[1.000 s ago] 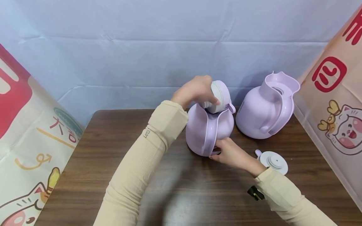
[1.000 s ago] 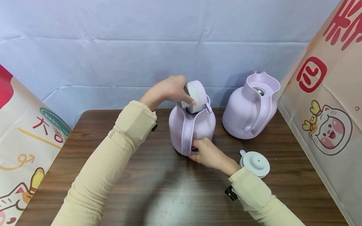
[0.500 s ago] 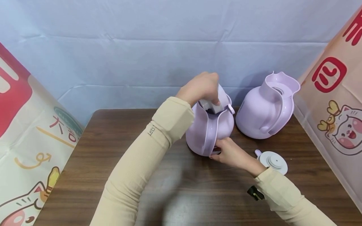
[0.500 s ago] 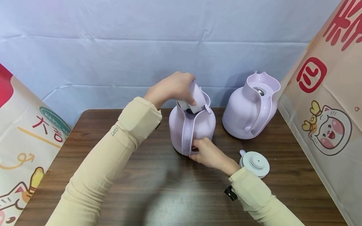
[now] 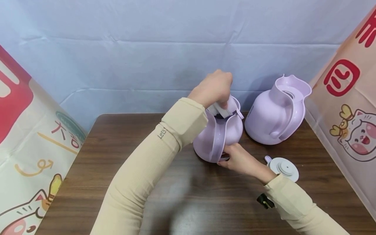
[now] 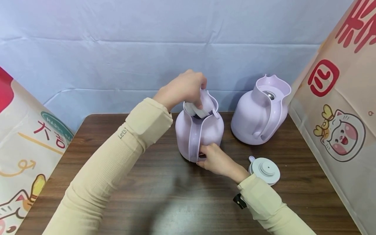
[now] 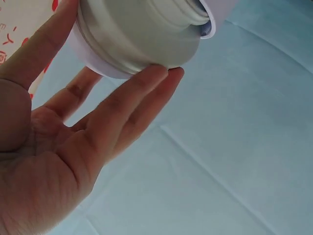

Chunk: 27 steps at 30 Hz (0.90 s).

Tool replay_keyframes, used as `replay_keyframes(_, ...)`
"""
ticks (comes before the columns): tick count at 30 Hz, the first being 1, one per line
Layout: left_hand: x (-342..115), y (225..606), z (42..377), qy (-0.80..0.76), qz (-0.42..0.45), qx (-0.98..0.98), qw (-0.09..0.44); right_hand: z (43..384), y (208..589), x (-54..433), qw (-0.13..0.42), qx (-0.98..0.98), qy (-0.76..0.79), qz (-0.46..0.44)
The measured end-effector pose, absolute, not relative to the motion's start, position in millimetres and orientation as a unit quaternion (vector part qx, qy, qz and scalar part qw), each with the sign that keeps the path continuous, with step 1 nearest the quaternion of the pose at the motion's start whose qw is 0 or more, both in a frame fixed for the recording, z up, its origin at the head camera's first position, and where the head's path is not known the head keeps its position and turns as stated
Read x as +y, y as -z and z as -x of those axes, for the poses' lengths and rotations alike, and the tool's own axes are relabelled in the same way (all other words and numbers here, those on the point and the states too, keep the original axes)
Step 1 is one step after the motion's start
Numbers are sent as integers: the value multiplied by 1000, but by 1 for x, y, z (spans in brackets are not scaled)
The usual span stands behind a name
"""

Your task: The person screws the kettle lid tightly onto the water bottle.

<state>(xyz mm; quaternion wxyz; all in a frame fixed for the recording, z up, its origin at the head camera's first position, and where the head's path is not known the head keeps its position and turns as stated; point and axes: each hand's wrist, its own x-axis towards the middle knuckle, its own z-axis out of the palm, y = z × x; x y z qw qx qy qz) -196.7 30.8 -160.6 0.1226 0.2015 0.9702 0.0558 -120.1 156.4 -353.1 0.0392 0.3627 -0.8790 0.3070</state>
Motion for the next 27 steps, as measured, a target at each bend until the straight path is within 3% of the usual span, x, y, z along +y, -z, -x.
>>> replay_keyframes(27, 24, 174, 195, -50, -216, 969, 107, 119, 354, 157, 47, -883, -300, -357)
